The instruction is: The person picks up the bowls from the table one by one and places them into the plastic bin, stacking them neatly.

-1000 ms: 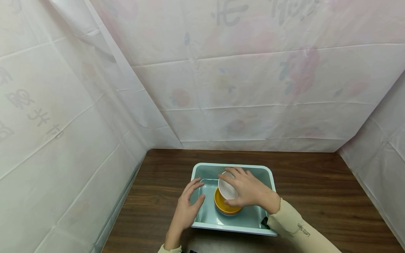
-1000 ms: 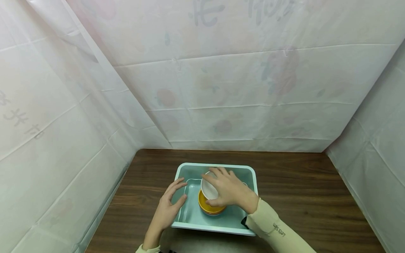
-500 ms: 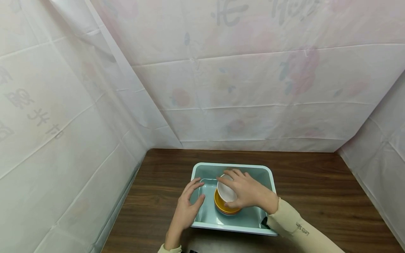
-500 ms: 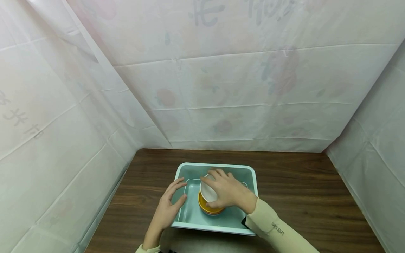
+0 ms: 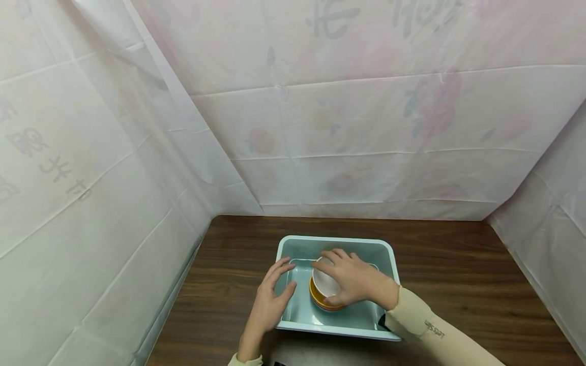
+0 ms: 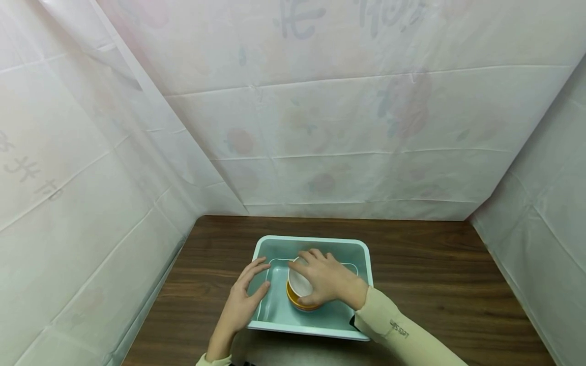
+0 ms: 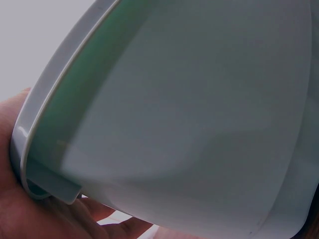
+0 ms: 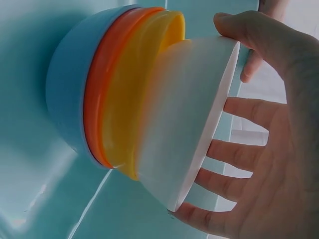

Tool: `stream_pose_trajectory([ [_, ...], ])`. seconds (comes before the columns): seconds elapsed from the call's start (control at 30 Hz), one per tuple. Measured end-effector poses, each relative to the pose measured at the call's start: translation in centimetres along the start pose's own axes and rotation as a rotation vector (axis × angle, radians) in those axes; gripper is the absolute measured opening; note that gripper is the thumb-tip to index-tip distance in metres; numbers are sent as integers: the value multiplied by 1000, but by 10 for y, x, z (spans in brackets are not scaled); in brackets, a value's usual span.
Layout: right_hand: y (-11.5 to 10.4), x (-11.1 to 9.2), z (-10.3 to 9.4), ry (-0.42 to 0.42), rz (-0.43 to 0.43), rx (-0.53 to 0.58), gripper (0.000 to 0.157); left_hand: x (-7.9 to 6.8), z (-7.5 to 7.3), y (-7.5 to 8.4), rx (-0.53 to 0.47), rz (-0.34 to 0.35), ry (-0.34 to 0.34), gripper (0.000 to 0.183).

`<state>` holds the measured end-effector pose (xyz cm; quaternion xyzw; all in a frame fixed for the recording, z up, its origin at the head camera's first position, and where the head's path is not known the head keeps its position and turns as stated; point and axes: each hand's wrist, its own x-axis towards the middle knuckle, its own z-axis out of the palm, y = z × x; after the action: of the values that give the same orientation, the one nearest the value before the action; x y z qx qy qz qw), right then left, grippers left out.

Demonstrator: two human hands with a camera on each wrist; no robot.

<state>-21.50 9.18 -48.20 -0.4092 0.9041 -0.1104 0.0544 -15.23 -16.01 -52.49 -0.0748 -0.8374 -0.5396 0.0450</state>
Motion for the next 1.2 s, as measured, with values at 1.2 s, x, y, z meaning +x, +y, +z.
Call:
stream_pose_trajectory([
  [1.2,-4,5,11,-53,-65,-121,80,0,0,-1,-7,6,0,35],
])
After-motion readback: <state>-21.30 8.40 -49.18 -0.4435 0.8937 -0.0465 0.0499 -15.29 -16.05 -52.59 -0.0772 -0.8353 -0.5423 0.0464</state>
